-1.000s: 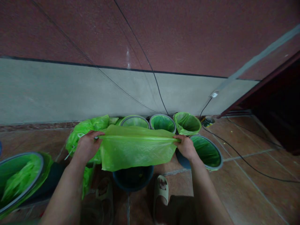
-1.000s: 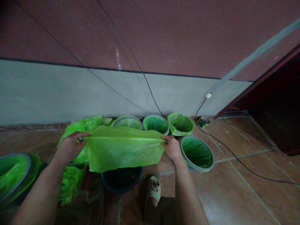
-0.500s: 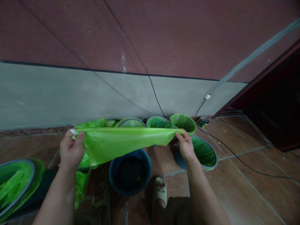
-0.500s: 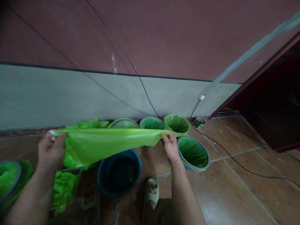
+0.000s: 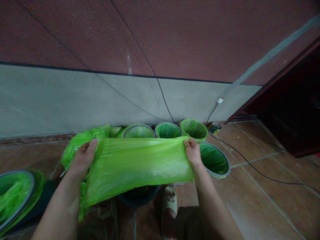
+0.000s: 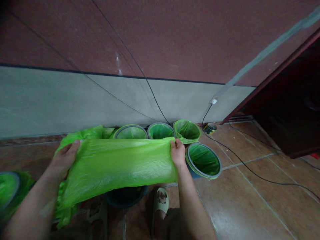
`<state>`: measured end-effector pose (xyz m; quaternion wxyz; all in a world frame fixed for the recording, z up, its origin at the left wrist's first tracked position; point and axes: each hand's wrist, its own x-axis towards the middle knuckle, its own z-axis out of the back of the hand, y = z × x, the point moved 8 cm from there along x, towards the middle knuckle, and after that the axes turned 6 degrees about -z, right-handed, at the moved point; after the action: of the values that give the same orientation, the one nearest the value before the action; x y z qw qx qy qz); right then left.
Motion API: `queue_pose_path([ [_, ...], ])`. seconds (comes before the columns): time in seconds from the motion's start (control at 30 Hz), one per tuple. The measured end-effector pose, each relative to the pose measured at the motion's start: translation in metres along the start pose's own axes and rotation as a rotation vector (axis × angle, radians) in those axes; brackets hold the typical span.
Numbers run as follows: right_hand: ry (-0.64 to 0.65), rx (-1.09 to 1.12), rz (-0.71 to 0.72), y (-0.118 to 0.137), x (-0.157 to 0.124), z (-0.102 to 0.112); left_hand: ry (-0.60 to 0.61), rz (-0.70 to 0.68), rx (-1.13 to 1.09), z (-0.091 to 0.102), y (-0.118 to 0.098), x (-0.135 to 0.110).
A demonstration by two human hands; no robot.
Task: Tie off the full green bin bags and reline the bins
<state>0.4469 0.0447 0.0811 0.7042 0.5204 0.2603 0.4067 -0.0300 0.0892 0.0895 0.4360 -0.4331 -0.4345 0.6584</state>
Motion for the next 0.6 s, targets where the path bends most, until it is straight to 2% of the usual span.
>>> queue_pose_path([
  [0.07,-0.026,0.080,-0.075,-0.008,0.003,0.002,0.121,0.194,-0.157,-0.017,0.014,-0.008],
  [0.13,-0.060,0.151,-0.117,-0.012,0.006,0.007,0.311,0.266,-0.246,-0.036,0.015,-0.020],
  [0.17,-0.088,0.172,-0.130,-0.013,0.007,0.010,0.356,0.266,-0.246,-0.040,0.014,-0.024],
  [0.3,-0.219,0.136,-0.157,-0.018,0.013,0.029,0.330,0.188,-0.137,-0.036,0.014,-0.027],
  [0.43,-0.304,0.172,-0.202,-0.027,0.015,0.043,0.518,0.004,-0.133,-0.054,0.006,-0.029],
  [0.5,-0.319,0.185,-0.213,-0.029,0.014,0.044,0.482,-0.036,-0.123,-0.054,0.005,-0.026],
  [0.57,-0.286,0.229,-0.254,-0.032,0.010,0.038,0.336,-0.046,-0.142,-0.045,0.004,-0.018],
  [0.6,-0.226,0.277,-0.301,-0.034,0.007,0.031,0.246,-0.055,-0.162,-0.038,0.004,-0.015],
])
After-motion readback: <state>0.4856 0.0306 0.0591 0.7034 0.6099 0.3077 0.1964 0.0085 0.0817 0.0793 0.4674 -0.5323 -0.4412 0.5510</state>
